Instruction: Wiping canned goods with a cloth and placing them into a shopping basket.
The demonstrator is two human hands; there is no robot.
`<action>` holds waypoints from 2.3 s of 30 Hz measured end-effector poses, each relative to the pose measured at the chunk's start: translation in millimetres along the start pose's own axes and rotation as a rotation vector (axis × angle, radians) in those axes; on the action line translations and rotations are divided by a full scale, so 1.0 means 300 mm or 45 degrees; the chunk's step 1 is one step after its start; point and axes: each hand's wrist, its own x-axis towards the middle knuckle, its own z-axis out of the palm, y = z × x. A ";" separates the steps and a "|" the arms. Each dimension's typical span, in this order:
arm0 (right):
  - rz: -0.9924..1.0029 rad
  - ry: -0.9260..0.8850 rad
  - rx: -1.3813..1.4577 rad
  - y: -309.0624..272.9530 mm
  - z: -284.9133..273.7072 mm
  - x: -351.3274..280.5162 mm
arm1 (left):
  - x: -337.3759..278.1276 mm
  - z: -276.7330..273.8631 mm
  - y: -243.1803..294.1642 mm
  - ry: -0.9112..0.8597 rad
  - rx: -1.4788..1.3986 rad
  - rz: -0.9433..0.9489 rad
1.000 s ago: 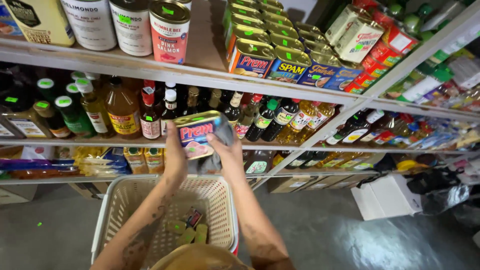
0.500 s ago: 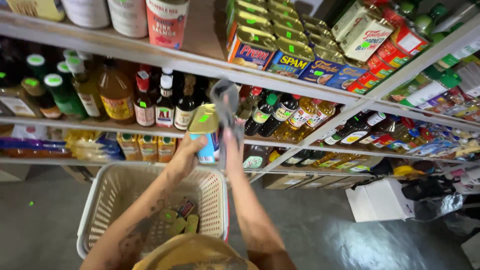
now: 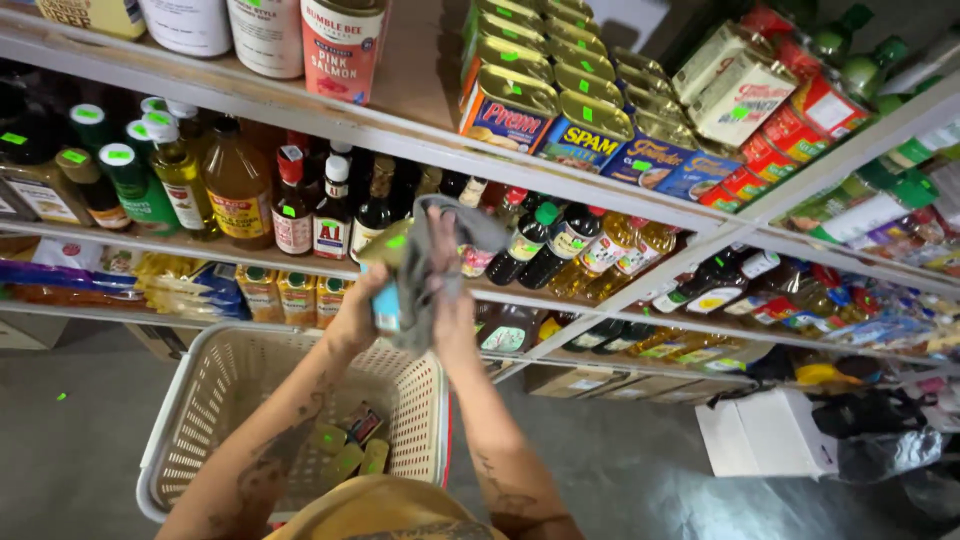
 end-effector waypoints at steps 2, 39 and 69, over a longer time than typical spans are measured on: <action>0.116 -0.038 0.190 -0.055 -0.045 0.029 | -0.023 0.036 0.055 -0.011 0.074 0.020; -0.111 -0.039 -0.282 0.009 0.088 -0.008 | -0.029 -0.001 0.008 -0.058 -0.595 -0.060; 0.968 0.752 0.381 -0.056 0.127 0.081 | -0.300 0.600 0.460 -0.140 0.789 0.369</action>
